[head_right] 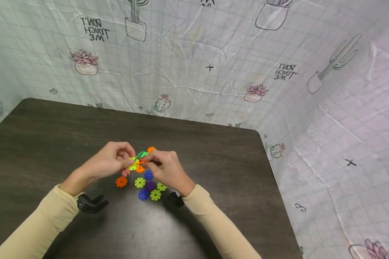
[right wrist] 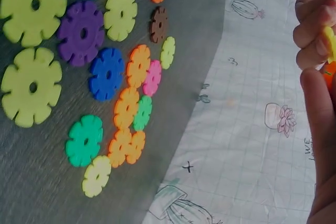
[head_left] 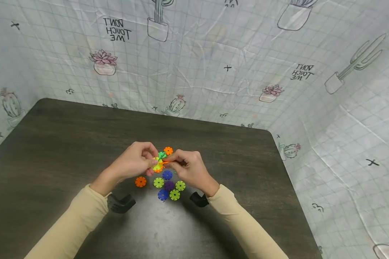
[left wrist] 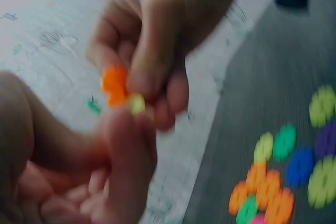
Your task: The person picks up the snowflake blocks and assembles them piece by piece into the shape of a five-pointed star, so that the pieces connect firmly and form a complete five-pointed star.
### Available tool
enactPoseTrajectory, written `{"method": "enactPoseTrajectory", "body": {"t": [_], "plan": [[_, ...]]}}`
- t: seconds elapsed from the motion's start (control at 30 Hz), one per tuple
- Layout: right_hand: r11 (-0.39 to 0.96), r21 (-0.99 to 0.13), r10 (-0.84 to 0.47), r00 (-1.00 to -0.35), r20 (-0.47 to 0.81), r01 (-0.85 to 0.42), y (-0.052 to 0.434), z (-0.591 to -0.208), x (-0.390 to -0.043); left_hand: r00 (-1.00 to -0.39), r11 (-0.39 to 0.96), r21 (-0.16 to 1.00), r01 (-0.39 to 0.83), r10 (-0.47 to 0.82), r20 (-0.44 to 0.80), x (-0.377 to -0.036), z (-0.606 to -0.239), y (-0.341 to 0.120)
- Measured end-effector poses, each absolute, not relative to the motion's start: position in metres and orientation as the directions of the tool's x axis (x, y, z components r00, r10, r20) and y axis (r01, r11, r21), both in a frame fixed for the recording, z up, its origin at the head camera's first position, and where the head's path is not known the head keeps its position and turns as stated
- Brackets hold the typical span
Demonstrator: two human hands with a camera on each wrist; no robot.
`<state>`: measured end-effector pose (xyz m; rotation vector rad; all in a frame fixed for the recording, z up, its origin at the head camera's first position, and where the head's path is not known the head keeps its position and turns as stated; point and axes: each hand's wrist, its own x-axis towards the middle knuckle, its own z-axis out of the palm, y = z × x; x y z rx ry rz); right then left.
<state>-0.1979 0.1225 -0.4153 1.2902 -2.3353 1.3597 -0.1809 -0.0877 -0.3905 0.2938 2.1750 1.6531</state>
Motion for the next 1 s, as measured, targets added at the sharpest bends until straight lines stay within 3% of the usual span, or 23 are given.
{"method": "enactPoseTrajectory", "body": {"t": [0.2, 0.47, 0.73, 1.0], "plan": [[0.306, -0.664, -0.633, -0.667, 0.393, -0.682, 0.129, -0.415, -0.2, -0.86, 0.262, 0.962, -0.073, 0.472, -0.193, -0.185, -0.398, -0.092], [0.393, -0.786, -0.587, -0.788, 0.185, -0.477, 0.151, -0.422, -0.21, -0.833, 0.327, 0.943, -0.064, 0.503, -0.231, -0.184, -0.408, -0.084], [0.66, -0.705, -0.321, -0.946, 0.049, -0.26, 0.202, -0.425, -0.23, -0.835, 0.527, 0.849, 0.044, 0.486, -0.259, -0.18, -0.424, -0.081], [0.814, -0.577, -0.147, -0.985, -0.09, -0.069, 0.25, -0.434, -0.242, -0.859, 0.676, 0.732, 0.086, 0.422, -0.29, -0.178, -0.446, -0.073]]}}
